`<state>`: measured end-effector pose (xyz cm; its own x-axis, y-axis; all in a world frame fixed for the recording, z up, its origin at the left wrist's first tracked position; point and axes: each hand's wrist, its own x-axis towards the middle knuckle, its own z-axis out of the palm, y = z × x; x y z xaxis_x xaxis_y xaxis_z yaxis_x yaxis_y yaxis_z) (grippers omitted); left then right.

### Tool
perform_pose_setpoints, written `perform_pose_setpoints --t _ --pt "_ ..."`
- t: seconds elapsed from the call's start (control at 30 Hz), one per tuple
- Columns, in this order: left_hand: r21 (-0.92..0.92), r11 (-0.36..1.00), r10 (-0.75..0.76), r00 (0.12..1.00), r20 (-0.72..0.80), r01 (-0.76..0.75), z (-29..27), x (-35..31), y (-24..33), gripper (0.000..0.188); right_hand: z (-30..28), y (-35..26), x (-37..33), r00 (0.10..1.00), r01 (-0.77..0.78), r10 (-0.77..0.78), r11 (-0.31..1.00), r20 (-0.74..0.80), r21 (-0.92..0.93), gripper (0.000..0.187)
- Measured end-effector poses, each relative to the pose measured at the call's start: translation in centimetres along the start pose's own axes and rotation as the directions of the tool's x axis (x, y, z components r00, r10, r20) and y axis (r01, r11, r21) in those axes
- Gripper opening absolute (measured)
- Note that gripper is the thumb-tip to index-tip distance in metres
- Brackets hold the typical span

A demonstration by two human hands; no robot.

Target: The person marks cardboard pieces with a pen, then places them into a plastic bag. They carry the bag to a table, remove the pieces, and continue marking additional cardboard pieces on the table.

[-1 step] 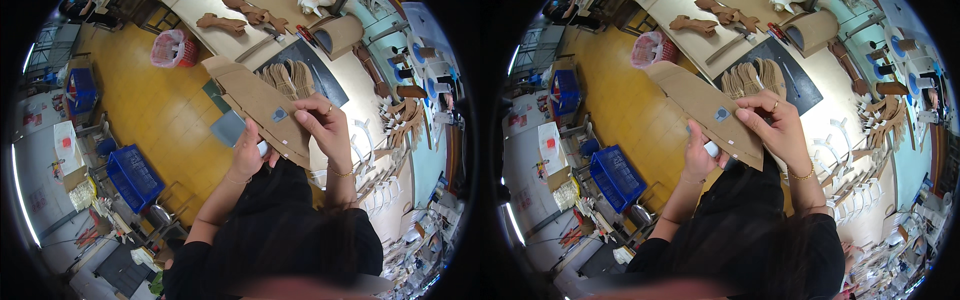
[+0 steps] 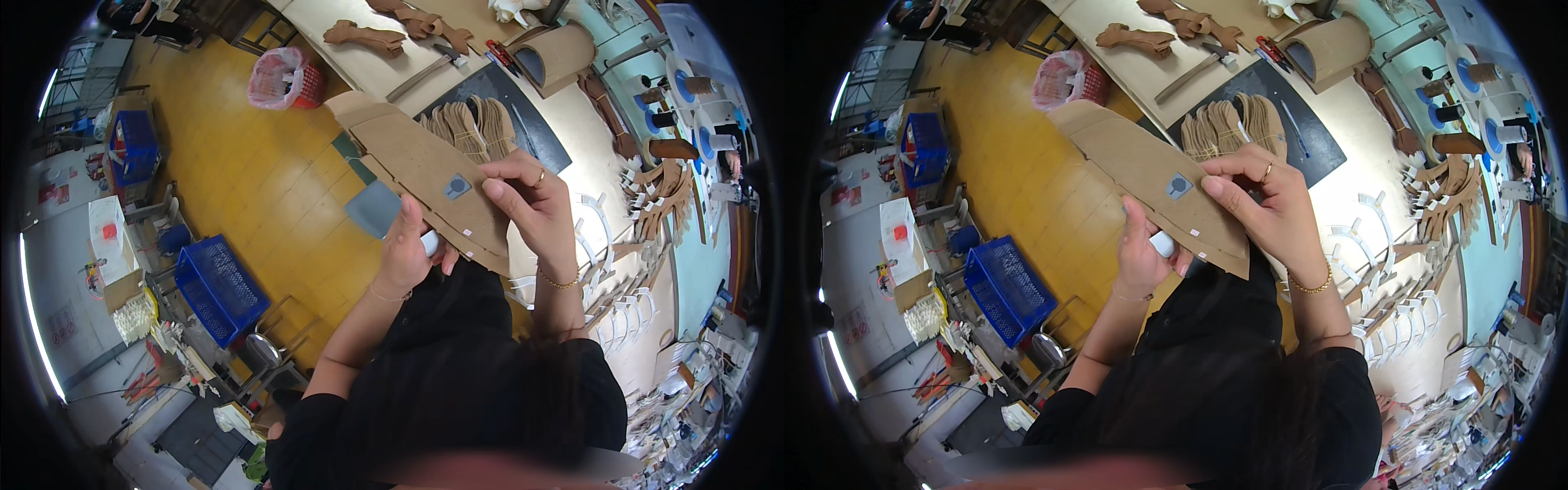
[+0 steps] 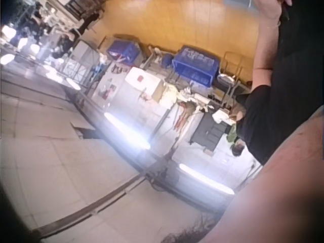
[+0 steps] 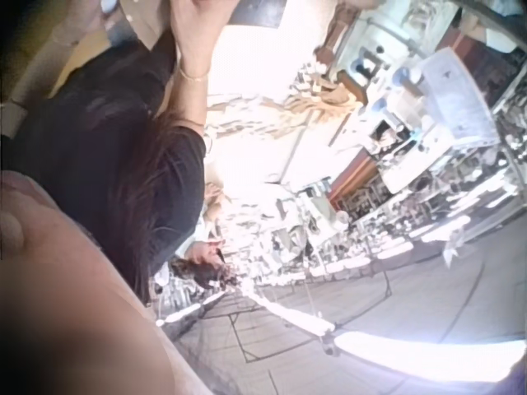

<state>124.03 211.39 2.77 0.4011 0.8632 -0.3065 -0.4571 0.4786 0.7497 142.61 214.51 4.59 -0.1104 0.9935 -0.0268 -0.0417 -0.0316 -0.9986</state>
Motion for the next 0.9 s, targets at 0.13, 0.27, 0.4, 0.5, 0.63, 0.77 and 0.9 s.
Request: perform_pose_setpoints --t 0.13,0.27,0.4,0.5,0.63,0.77,0.9 --pt "0.115 0.993 0.038 0.998 -0.053 -0.032 0.4 -2.9 1.4 0.077 1.7 -2.1 -0.4 0.998 0.041 -0.039 0.998 0.053 -0.037 0.015" --pt "0.038 0.992 0.120 0.991 0.057 -0.122 0.4 -4.7 2.7 0.062 3.6 -3.6 0.2 0.984 0.138 -0.129 0.988 0.120 -0.069 0.013" --pt "-0.004 0.983 0.182 0.983 -0.040 -0.182 1.1 -7.5 3.2 0.059 5.5 -5.8 -0.3 0.960 0.205 -0.173 0.970 0.220 -0.133 0.012" --pt "0.085 0.977 0.202 0.978 -0.046 -0.198 1.2 -9.7 3.8 0.064 6.9 -7.2 -0.9 0.931 0.291 -0.224 0.932 0.287 -0.217 0.012" --pt "0.150 0.978 0.157 0.983 -0.091 -0.143 1.3 -12.2 4.3 0.074 8.9 -8.1 -2.2 0.922 0.310 -0.240 0.927 0.303 -0.210 0.012" --pt "0.136 0.977 0.175 0.980 -0.096 -0.161 1.0 -14.0 4.2 0.074 10.3 -8.6 -3.2 0.909 0.335 -0.254 0.917 0.329 -0.218 0.016" --pt "0.140 0.974 0.190 0.979 -0.075 -0.179 0.8 -15.4 3.9 0.074 11.2 -9.2 -4.4 0.913 0.281 -0.190 0.934 0.361 -0.220 0.016"
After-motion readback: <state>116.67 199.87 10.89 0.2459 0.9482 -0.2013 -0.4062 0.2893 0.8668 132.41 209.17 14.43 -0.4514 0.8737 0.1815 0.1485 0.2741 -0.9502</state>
